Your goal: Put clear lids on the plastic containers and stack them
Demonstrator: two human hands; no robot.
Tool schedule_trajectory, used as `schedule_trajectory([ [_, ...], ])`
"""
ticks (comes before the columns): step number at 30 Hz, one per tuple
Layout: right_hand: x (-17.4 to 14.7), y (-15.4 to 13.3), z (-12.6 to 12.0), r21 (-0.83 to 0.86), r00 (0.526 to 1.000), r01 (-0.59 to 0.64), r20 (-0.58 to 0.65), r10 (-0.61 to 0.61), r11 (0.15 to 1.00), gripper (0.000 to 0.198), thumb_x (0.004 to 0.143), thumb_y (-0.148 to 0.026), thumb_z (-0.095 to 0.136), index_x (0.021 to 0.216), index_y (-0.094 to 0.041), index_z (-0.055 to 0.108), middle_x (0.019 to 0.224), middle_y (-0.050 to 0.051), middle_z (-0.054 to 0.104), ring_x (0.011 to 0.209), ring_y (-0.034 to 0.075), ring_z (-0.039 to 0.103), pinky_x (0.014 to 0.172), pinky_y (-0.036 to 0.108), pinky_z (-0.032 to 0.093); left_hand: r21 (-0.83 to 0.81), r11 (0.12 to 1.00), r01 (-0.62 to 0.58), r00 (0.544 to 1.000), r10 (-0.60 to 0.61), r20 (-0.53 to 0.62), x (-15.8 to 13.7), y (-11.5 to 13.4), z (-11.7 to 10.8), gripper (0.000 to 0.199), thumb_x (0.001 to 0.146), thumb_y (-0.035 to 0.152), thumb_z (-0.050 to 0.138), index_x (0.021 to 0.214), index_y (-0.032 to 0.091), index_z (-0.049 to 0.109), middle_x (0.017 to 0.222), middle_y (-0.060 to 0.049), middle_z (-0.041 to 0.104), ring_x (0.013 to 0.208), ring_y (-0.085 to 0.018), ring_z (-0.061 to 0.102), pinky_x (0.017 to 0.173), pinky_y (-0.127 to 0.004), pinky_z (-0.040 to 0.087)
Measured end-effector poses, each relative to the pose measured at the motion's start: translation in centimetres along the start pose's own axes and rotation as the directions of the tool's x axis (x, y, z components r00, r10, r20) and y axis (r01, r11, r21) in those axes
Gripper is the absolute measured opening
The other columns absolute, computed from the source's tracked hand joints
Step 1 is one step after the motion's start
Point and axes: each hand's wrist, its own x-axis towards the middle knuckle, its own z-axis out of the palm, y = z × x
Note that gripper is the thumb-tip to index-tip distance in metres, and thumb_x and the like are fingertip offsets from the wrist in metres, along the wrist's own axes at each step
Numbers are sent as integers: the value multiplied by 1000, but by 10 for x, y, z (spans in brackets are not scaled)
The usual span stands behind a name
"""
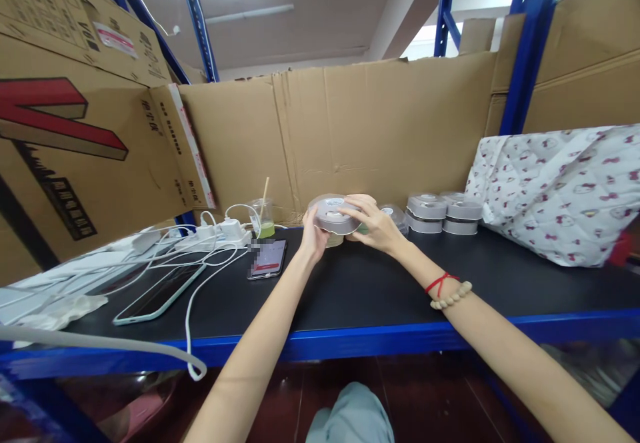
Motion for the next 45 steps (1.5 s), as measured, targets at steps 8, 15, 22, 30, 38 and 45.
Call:
schedule_trajectory([
  [8, -5, 17, -25, -246, 967, -246, -122, 222, 938, 49, 82, -8, 39, 123, -27, 59, 130, 5, 53, 127, 22, 44, 90, 39, 53, 113, 993, 33, 998, -39, 58, -11, 9, 3, 38, 94, 36, 33, 126, 17, 44, 81, -8, 65, 70, -16, 64, 65, -24, 48],
  [15, -39, 60, -61, -252, 669, -720, -500, 550, 646, 50, 75, -7, 40, 118, -19, 63, 128, 10, 52, 127, 25, 40, 102, 47, 41, 134, 987, 91, 996, -87, -35, -11, 7, 0, 37, 90, 26, 33, 123, 12, 43, 71, -4, 62, 52, -13, 59, 52, -21, 43],
  [22, -68, 75, -73, -152, 311, -950, -534, 786, 273, 62, 69, -4, 38, 128, -19, 53, 138, 13, 38, 135, 29, 23, 101, 54, 33, 155, 980, 127, 992, -128, -2, -12, 7, 1, 31, 86, 25, 34, 110, 12, 48, 68, -3, 59, 49, -12, 56, 50, -21, 40],
  [30, -75, 79, -70, -180, 276, -961, -522, 807, 212, 56, 74, -17, 52, 129, -13, 44, 137, 20, 24, 128, 33, 26, 102, 50, 28, 167, 977, 131, 990, -139, 39, -13, 7, 3, 25, 84, 26, 34, 99, 14, 50, 66, -2, 58, 48, -11, 56, 46, -20, 40],
  [38, -74, 75, -69, -184, 251, -967, -569, 783, 177, 35, 71, -13, 39, 99, -13, 60, 111, 16, 47, 111, 31, 38, 96, 55, 27, 171, 978, 121, 989, -133, 62, -11, 7, 3, 25, 79, 28, 40, 95, 13, 53, 68, -4, 57, 50, -12, 54, 47, -21, 38],
  [45, -83, 84, -55, -203, 348, -937, -581, 736, 283, 41, 68, -19, 39, 104, -12, 59, 120, 20, 49, 112, 34, 40, 95, 59, 26, 557, 821, -126, 987, 158, -9, -4, -3, -1, 8, 77, 16, 48, 78, 17, 56, 72, -3, 57, 61, -15, 53, 63, -26, 42],
])
